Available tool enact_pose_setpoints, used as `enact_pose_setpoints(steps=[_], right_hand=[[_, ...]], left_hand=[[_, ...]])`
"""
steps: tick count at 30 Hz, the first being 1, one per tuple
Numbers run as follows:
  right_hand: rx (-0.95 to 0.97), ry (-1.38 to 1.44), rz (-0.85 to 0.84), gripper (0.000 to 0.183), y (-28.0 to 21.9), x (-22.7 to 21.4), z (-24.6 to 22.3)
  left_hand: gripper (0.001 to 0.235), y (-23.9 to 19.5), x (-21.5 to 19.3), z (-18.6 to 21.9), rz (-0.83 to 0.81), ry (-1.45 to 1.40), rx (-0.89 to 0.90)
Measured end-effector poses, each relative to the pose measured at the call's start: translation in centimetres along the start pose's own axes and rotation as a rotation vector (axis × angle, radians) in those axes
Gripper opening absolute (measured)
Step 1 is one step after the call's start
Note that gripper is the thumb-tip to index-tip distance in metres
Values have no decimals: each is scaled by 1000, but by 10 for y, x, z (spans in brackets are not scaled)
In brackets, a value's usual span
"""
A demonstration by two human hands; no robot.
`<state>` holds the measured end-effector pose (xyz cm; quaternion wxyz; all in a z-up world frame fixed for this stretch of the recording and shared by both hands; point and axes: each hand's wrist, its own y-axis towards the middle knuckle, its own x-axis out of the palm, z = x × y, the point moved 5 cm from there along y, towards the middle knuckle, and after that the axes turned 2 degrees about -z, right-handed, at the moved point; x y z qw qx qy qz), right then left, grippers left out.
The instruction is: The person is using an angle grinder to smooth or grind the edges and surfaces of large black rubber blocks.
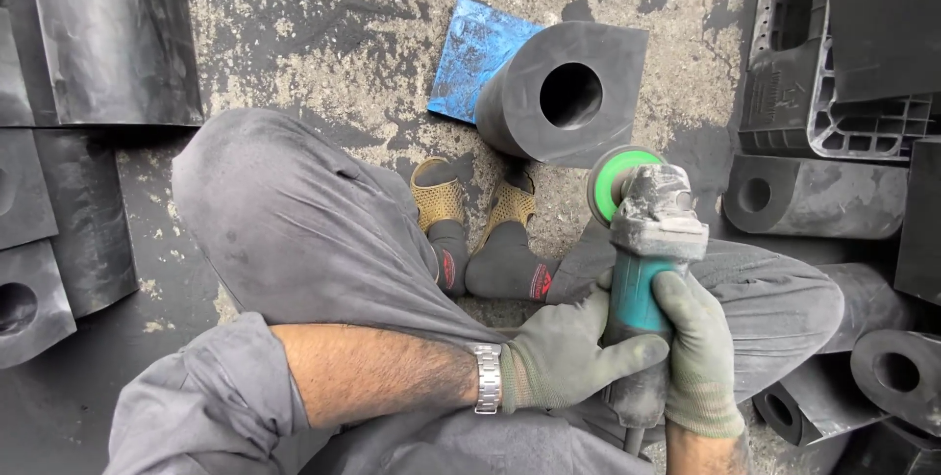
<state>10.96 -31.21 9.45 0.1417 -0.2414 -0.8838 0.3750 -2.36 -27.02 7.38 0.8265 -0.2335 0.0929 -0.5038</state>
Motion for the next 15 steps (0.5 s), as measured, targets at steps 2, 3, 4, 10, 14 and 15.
enact_pose_setpoints(steps=[2,3,4,10,14,15], right_hand=[[-1,42,12,45,5,-1,0],[5,18,-21,44,11,0,0],[19,-5,-48,44,12,0,4],[3,-26,-53,44,8,-2,2],[-14,68,8,45,-1,-4,6],[-29,106,-1,45,2,-3,3]], left_hand=[[86,1,2,-1,-9,-22,5],[84,-1,2,-7,54,9,-9],[82,-7,5,-14,109,36,-31],[84,-5,10,-13,85,69,-9],[93,8,9,-9,-59,76,-59],[92,10,7,-10,-18,69,-5]])
